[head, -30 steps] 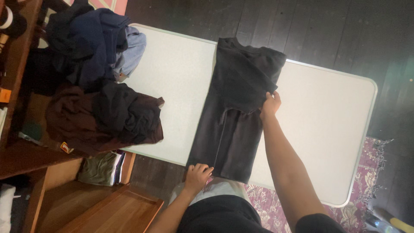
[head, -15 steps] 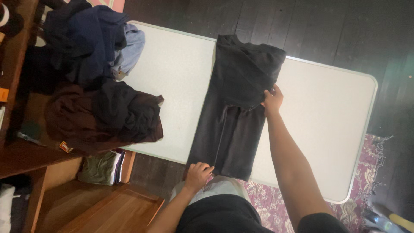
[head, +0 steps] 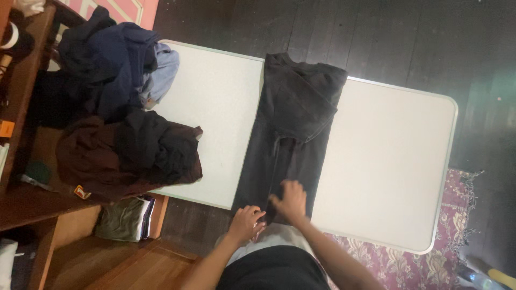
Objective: The person picks up several black t-shirts one by one, spreads them out on a table, and folds each one into a neat rectangle.
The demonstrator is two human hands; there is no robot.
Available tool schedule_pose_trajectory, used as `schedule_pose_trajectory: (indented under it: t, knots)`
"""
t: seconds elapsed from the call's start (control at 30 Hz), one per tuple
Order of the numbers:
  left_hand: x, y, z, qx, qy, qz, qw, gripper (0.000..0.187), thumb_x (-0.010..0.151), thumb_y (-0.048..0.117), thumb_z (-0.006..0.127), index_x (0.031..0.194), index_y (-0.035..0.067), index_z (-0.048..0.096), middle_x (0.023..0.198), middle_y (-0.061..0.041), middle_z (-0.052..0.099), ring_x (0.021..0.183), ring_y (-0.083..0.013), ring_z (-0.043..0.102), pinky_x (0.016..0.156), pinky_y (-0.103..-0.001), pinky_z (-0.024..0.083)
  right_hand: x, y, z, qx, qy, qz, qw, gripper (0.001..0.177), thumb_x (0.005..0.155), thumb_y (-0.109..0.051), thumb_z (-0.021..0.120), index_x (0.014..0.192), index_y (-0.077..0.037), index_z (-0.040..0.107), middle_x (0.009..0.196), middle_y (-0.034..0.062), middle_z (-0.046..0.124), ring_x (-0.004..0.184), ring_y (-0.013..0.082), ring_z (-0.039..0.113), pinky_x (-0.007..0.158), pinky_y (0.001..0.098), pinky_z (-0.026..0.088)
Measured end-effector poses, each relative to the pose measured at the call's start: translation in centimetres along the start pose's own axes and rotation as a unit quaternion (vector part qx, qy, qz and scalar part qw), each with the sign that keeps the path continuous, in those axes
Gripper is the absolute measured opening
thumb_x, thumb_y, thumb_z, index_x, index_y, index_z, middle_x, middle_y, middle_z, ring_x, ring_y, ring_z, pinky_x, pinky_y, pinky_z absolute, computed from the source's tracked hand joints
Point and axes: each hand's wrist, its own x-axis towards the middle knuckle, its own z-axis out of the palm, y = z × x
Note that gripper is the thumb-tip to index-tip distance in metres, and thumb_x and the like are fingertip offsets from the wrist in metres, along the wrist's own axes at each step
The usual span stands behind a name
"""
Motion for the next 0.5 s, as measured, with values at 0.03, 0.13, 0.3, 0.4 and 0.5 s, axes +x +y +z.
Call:
schedule_pose_trajectory:
  t: [0.03, 0.13, 0.3, 0.4, 0.5]
  knots:
    - [0.4, -0.3, 0.4, 0.008, -0.015, -0.013, 1.0, 0.044, 0.081, 0.031, 0.078, 0.117, 0.008, 0.07, 0.116, -0.01, 0.064, 0.107, -0.0299, 0.06, 0.084, -0.045, 0.045, -1.1, -0.5, 0.4, -0.02, -0.027, -0.024, 0.999, 0.055, 0.074, -0.037, 0.082, 0.117, -0.011, 0.061, 0.112, 0.0122, 0.057, 0.109, 0.0327, 0.055, 0.088, 0.0489, 0.044]
    - [1.8, -0.8, 1.4, 0.022, -0.052, -0.041, 0.998, 0.05, 0.072, 0.031, 0.08, 0.115, 0.007, 0.067, 0.111, -0.012, 0.063, 0.106, -0.0317, 0.06, 0.085, -0.047, 0.046, -3.0, -0.3, 1.9, -0.058, -0.066, -0.091, 0.992, 0.049, 0.08, -0.033, 0.078, 0.122, -0.014, 0.06, 0.115, 0.0114, 0.056, 0.109, 0.0315, 0.054, 0.088, 0.0465, 0.044]
    - [2.7, -1.2, 1.7, 0.005, -0.05, -0.022, 0.998, 0.048, 0.066, 0.024, 0.079, 0.108, 0.006, 0.065, 0.103, -0.013, 0.061, 0.104, -0.0337, 0.059, 0.085, -0.047, 0.047, -3.6, 1.9, 3.4, -0.034, -0.044, -0.126, 0.99, 0.048, 0.081, -0.024, 0.074, 0.126, -0.013, 0.058, 0.116, 0.0112, 0.056, 0.11, 0.0333, 0.054, 0.09, 0.0462, 0.046]
    - [2.5, -1.6, 2.5, 0.028, -0.057, -0.025, 0.998, 0.039, 0.071, 0.02, 0.076, 0.106, 0.008, 0.064, 0.104, -0.012, 0.061, 0.105, -0.0326, 0.06, 0.085, -0.046, 0.048, -4.4, 1.9, 3.2, -0.019, -0.054, -0.104, 0.993, 0.057, 0.079, -0.021, 0.074, 0.13, -0.008, 0.053, 0.117, 0.0145, 0.055, 0.111, 0.0343, 0.054, 0.094, 0.0466, 0.047]
    - [1.7, -1.8, 3.4, 0.03, -0.024, -0.018, 0.999, 0.044, 0.065, 0.019, 0.077, 0.104, 0.004, 0.063, 0.102, -0.015, 0.06, 0.1, -0.0359, 0.059, 0.083, -0.048, 0.047, -5.1, 0.6, 2.7, -0.035, -0.108, -0.084, 0.99, 0.071, 0.07, -0.018, 0.077, 0.134, -0.006, 0.048, 0.116, 0.0178, 0.053, 0.11, 0.0383, 0.053, 0.094, 0.0466, 0.048]
